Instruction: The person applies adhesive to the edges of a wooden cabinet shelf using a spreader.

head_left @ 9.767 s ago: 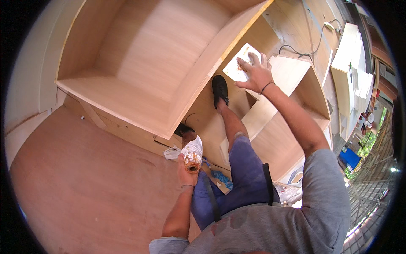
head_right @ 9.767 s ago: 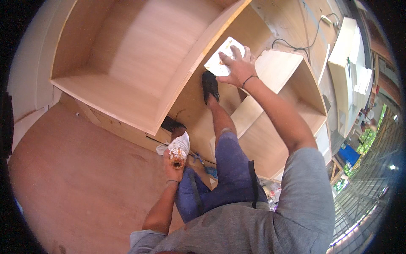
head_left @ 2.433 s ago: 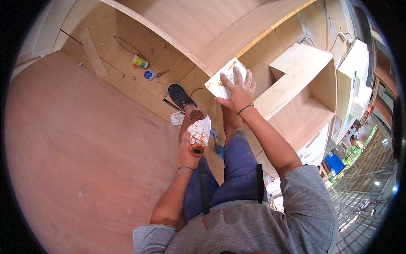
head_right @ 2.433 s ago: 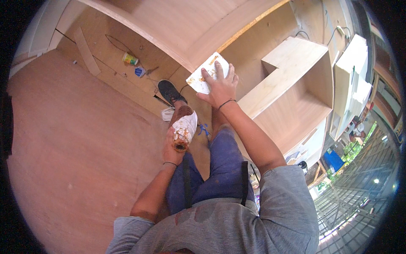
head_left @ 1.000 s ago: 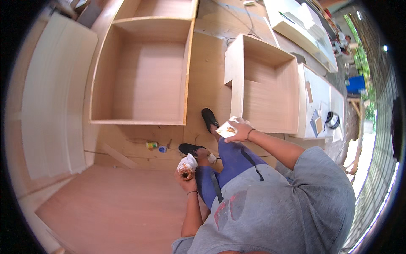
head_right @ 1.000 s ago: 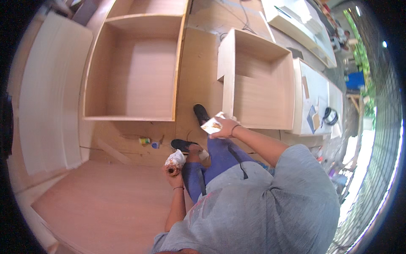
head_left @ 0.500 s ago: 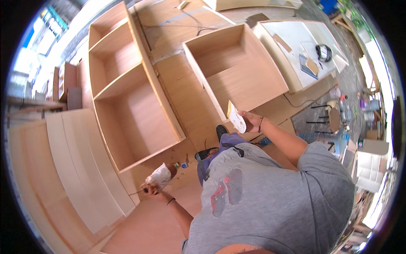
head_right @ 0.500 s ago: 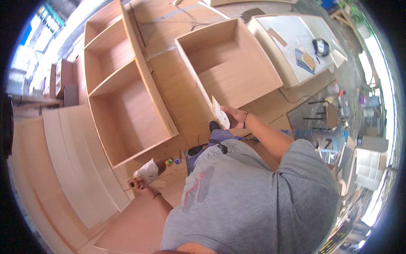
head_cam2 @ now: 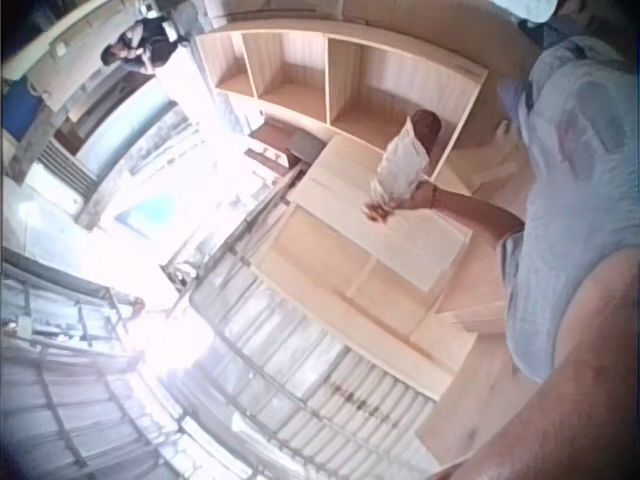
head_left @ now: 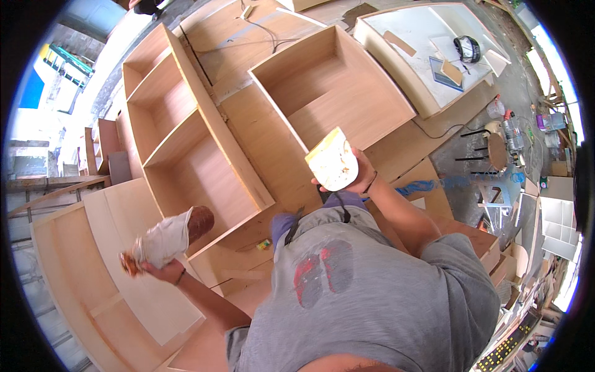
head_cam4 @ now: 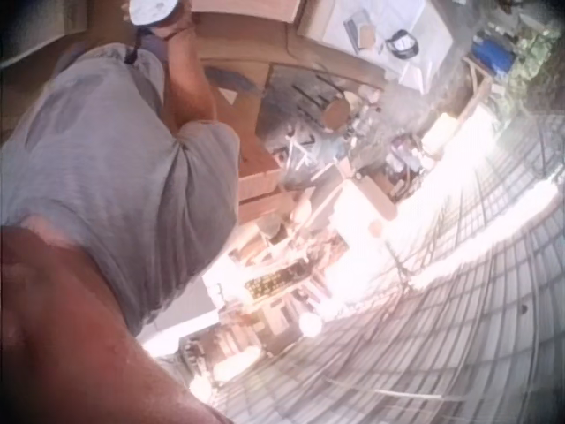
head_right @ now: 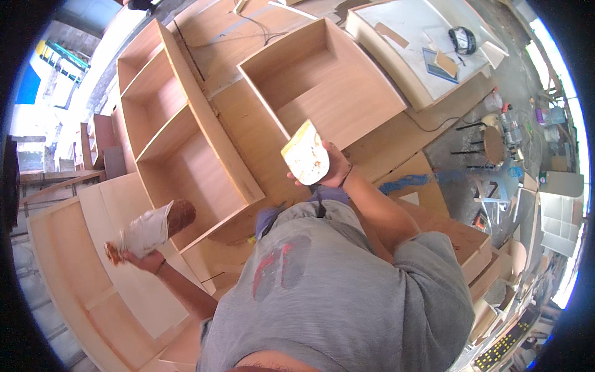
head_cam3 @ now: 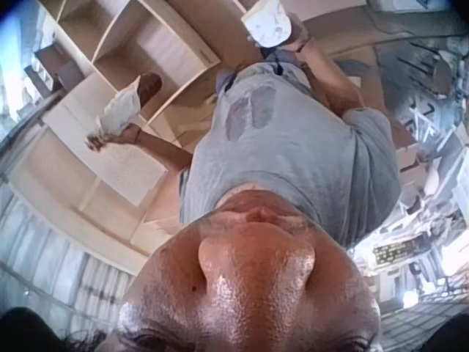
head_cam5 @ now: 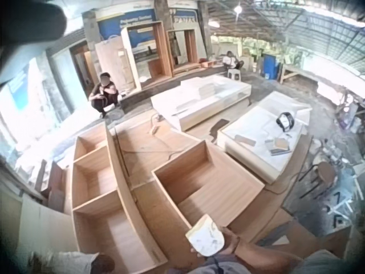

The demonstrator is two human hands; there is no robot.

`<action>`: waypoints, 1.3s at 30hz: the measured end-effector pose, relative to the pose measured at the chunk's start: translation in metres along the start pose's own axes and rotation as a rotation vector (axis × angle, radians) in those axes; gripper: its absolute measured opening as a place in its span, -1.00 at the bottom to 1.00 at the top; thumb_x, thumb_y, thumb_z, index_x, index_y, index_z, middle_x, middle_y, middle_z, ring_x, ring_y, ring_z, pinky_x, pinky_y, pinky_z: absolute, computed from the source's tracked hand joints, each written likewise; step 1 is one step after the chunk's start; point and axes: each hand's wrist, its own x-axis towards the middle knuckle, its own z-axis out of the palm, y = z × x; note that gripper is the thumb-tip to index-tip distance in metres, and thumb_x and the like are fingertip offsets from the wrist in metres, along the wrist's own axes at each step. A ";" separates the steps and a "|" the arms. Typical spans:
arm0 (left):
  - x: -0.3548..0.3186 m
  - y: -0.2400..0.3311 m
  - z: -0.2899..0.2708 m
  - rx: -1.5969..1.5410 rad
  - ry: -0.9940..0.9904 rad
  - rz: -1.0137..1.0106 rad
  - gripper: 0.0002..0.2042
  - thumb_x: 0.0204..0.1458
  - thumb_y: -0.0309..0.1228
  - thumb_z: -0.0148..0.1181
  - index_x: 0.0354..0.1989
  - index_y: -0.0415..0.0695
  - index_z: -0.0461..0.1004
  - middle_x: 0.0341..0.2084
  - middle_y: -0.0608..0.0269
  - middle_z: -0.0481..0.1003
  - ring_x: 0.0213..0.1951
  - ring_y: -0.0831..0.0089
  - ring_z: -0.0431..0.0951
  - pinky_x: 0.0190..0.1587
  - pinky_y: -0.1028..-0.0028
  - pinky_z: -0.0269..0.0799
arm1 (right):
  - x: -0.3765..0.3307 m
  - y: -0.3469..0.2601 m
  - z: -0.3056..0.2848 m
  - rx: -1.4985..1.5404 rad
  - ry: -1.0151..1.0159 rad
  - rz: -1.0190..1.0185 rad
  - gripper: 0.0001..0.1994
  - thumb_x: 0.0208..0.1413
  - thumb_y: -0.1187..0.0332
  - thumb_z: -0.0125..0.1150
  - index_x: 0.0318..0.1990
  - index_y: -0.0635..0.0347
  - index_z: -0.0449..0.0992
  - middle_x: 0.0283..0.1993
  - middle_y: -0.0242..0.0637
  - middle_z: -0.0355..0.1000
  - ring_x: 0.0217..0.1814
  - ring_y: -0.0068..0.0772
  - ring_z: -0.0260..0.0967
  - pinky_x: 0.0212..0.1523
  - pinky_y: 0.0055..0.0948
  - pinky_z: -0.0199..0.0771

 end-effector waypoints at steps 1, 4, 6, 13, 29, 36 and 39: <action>0.017 0.001 0.001 0.029 -0.067 -0.030 -0.23 0.16 0.20 0.04 0.38 -0.13 0.16 0.30 0.01 0.28 0.32 0.01 0.29 0.36 0.00 0.19 | 0.003 0.004 0.007 0.016 -0.018 -0.020 -0.13 0.00 -0.24 0.32 0.40 -0.04 0.21 0.34 -0.01 0.30 0.26 0.45 0.30 0.15 0.34 0.42; 0.057 0.000 0.020 0.084 -0.351 -0.122 -0.21 0.16 0.19 0.05 0.39 -0.15 0.13 0.30 0.00 0.29 0.32 0.03 0.30 0.34 0.01 0.23 | 0.007 0.013 0.019 0.060 -0.037 -0.090 -0.12 -0.02 -0.26 0.31 0.42 -0.13 0.18 0.38 -0.03 0.25 0.26 0.55 0.26 0.12 0.42 0.40; 0.072 -0.007 0.035 0.073 -0.391 -0.183 -0.18 0.16 0.19 0.05 0.42 -0.16 0.08 0.30 -0.01 0.29 0.32 0.07 0.31 0.34 0.03 0.24 | 0.011 0.025 0.027 0.043 -0.060 -0.135 -0.12 -0.02 -0.29 0.29 0.42 -0.14 0.18 0.39 -0.03 0.24 0.27 0.55 0.24 0.12 0.43 0.39; 0.082 -0.027 0.061 -0.143 -0.617 -0.210 -0.16 0.10 0.20 0.13 0.38 -0.21 0.12 0.25 -0.09 0.32 0.30 -0.01 0.32 0.35 0.00 0.23 | 0.043 0.092 0.072 0.062 -0.153 -0.317 -0.10 -0.06 -0.43 0.18 0.41 -0.21 0.20 0.42 -0.09 0.21 0.29 0.55 0.20 0.13 0.45 0.32; 0.001 -0.015 0.107 -0.443 -0.824 -0.478 -0.32 0.22 0.07 -0.04 0.35 -0.20 0.16 0.23 -0.05 0.35 0.25 0.04 0.38 0.30 0.04 0.28 | 0.108 0.208 0.070 0.162 0.271 -0.834 -0.30 0.02 -0.41 0.07 0.17 -0.18 0.43 0.08 -0.24 0.50 0.09 0.05 0.47 0.11 0.39 0.38; -0.010 -0.026 0.101 -0.376 -0.874 -0.227 0.16 -0.33 0.20 0.56 0.35 -0.32 0.11 0.22 -0.01 0.35 0.25 0.17 0.37 0.29 0.14 0.31 | 0.108 0.221 0.083 0.108 0.311 -0.855 -0.30 0.03 -0.39 0.09 0.22 -0.20 0.39 0.16 -0.24 0.44 0.21 0.00 0.40 0.14 0.40 0.34; -0.001 -0.009 0.097 -0.199 -0.994 -0.144 0.10 -0.29 0.16 0.56 0.31 -0.35 0.15 0.15 0.01 0.40 0.19 0.19 0.42 0.24 0.18 0.36 | 0.110 0.227 0.098 0.035 0.317 -0.773 -0.29 0.03 -0.38 0.09 0.24 -0.23 0.37 0.17 -0.25 0.44 0.22 0.00 0.39 0.16 0.40 0.32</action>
